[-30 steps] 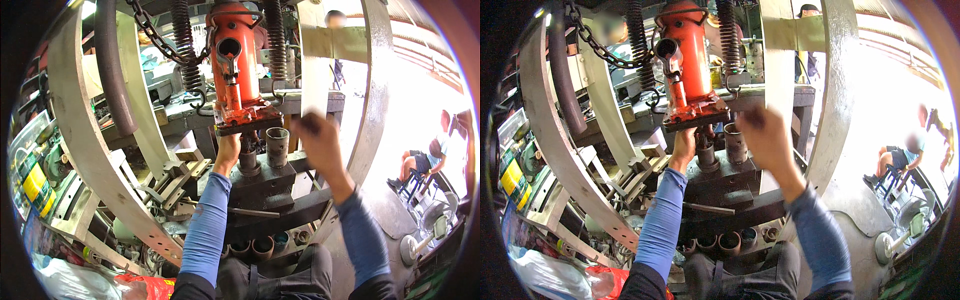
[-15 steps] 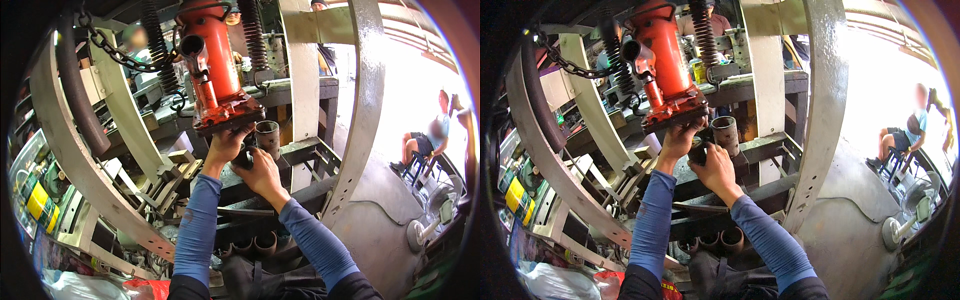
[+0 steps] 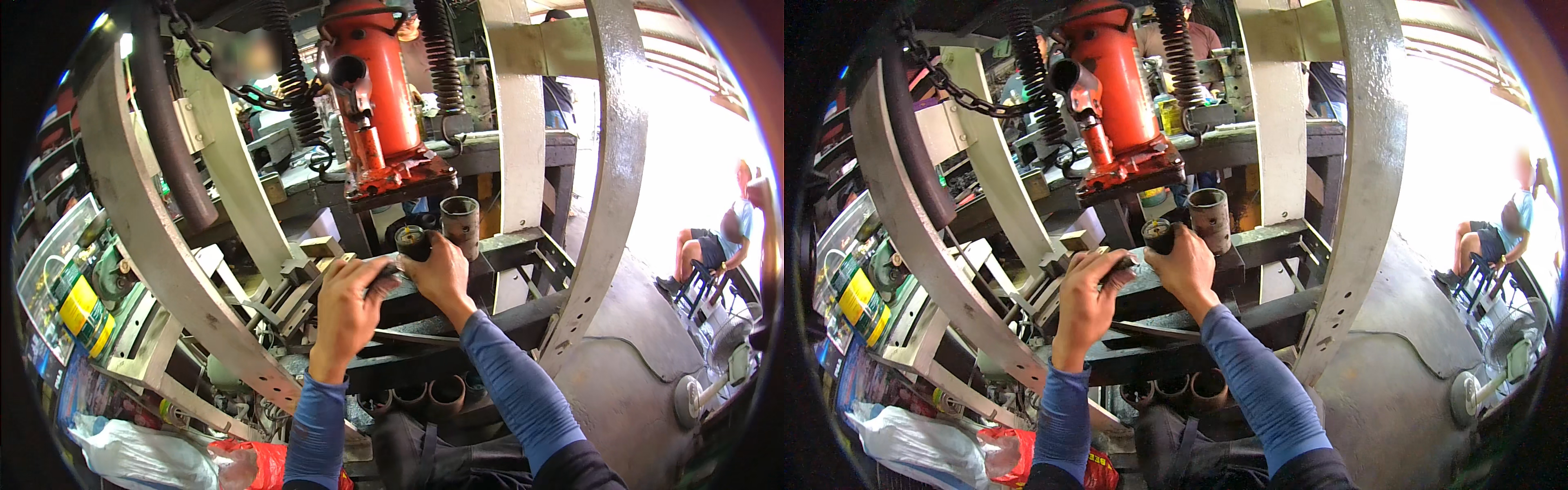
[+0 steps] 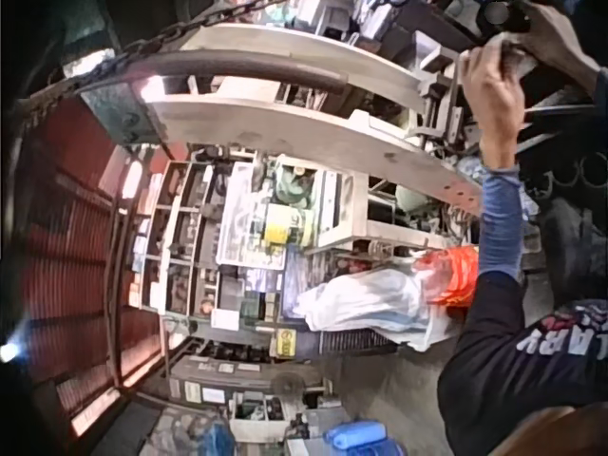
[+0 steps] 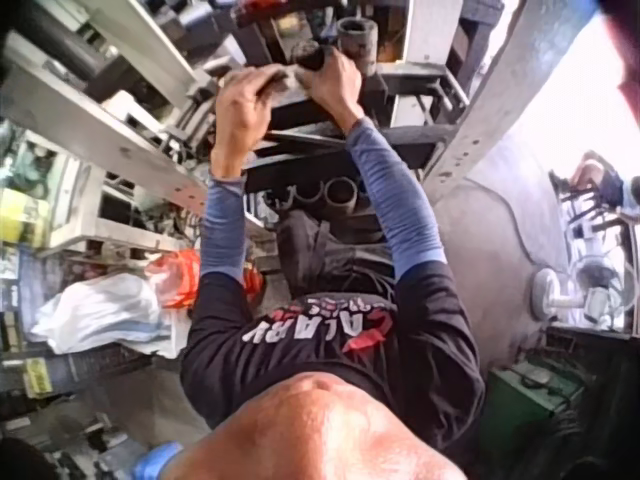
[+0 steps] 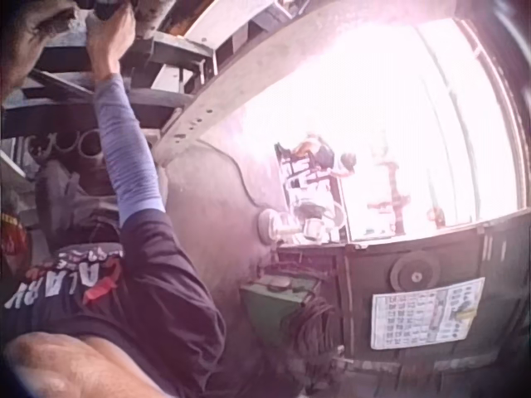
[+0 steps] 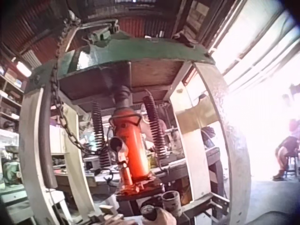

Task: The person places cylindrical metal parts into a hydraulic press, operates the lever to press them, then removes and inspects the parts. The person repeats this process with multiple parts, using a metal rod to assist in handling.

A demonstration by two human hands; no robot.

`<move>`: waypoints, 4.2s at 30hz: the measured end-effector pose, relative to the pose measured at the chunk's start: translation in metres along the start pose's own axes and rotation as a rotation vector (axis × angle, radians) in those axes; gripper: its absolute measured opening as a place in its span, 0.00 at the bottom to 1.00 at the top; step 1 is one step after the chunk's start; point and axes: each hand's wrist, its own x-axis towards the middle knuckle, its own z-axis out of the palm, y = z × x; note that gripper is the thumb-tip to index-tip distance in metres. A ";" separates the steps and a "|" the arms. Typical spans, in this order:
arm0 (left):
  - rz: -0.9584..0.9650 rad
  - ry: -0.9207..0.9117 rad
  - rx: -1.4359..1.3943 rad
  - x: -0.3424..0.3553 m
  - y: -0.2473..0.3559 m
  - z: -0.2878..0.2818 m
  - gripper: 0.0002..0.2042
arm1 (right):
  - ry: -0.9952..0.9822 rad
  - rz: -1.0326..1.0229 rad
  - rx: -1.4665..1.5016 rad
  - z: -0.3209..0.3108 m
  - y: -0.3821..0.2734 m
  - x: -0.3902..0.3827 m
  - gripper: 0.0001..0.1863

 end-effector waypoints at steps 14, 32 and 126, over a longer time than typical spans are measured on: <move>-0.276 -0.249 0.280 0.000 -0.067 0.050 0.10 | -0.008 -0.264 0.307 -0.091 0.000 -0.073 0.37; -0.345 -0.270 0.318 -0.004 -0.076 0.039 0.18 | -0.008 -0.477 0.365 -0.137 0.001 -0.131 0.39; -0.823 0.206 -1.943 -0.187 0.070 0.007 0.33 | -0.713 -0.776 -0.294 0.039 -0.050 0.031 0.13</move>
